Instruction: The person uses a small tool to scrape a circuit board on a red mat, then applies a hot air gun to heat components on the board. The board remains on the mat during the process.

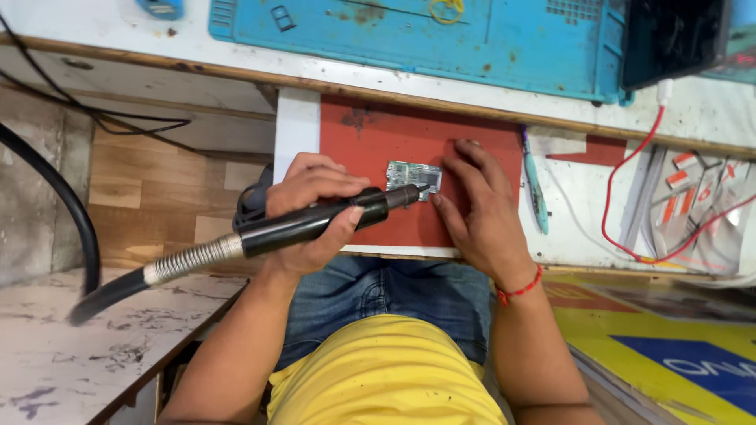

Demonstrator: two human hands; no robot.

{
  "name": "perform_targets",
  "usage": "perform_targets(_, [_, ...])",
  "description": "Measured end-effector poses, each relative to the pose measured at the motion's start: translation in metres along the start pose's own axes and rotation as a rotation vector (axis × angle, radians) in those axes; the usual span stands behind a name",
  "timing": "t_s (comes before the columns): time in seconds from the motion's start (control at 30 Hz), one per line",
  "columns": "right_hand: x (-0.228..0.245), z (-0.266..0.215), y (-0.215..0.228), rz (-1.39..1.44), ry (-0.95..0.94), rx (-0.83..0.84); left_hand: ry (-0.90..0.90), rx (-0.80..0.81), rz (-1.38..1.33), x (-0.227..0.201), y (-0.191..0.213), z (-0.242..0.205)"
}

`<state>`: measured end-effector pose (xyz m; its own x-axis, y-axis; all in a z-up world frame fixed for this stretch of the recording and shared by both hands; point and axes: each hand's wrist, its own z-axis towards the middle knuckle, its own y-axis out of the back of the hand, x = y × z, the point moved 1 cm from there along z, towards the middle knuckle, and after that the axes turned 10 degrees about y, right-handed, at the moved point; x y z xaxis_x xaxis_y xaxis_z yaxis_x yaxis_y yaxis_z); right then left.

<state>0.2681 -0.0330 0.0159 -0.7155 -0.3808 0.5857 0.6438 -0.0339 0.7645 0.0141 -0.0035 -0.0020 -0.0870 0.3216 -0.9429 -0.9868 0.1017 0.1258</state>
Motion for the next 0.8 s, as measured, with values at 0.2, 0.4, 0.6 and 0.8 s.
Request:
perform_targets(0.2, [0.001, 0.001, 0.002, -0.066, 0.07, -0.002, 0.033, 0.042, -0.047, -0.005, 0.001, 0.001])
perform_targets(0.4, [0.001, 0.005, 0.001, -0.098, 0.037, 0.003, 0.123, -0.008, -0.098, -0.009, 0.01, -0.001])
perform_targets(0.6, [0.002, 0.009, 0.0, -0.095, 0.058, 0.004, 0.051, 0.026, -0.097, 0.0, 0.012, -0.006])
perform_targets(0.8, [-0.001, 0.004, 0.0, -0.1, 0.046, 0.005, 0.03, 0.08, -0.105, 0.005, 0.004, -0.008])
